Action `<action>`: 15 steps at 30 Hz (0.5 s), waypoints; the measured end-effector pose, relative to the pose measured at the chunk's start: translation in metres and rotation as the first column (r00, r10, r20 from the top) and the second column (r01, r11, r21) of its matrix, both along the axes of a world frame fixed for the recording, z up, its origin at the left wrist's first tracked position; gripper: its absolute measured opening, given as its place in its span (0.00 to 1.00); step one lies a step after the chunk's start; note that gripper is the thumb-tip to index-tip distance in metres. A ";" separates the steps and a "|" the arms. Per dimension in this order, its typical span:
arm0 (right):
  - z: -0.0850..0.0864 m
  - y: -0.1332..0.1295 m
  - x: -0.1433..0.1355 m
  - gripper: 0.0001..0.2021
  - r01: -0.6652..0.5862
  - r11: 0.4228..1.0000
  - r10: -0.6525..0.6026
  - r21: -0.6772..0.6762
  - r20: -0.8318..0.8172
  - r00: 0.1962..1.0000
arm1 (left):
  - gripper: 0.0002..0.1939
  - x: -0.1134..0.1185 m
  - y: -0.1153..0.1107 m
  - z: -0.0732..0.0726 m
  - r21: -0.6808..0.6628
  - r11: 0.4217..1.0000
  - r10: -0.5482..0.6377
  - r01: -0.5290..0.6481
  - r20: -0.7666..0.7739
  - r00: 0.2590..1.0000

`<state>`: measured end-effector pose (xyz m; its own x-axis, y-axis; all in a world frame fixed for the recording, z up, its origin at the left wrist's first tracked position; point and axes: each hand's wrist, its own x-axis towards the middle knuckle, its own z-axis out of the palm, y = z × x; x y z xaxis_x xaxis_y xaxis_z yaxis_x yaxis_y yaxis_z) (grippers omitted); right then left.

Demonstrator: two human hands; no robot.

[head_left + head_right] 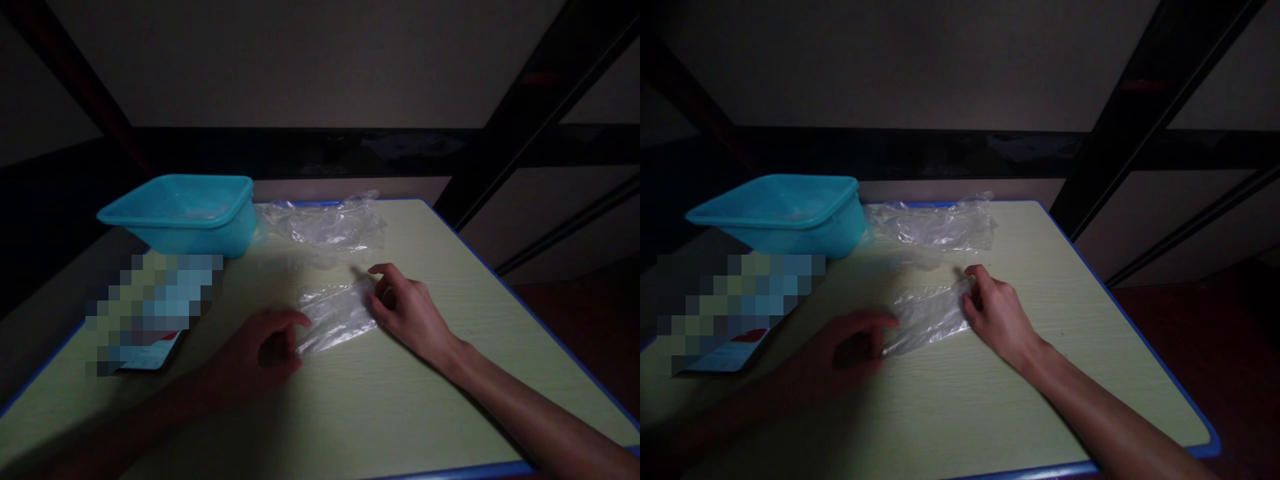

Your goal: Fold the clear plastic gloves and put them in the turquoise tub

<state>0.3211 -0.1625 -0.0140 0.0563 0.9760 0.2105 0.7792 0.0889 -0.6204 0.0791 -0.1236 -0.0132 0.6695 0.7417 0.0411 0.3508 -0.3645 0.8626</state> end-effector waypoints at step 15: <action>0.002 -0.004 0.016 0.08 -0.034 0.999 0.035 -0.008 0.292 0.956 | 0.10 0.000 0.004 0.000 0.325 0.906 -0.214 0.270 -0.198 0.956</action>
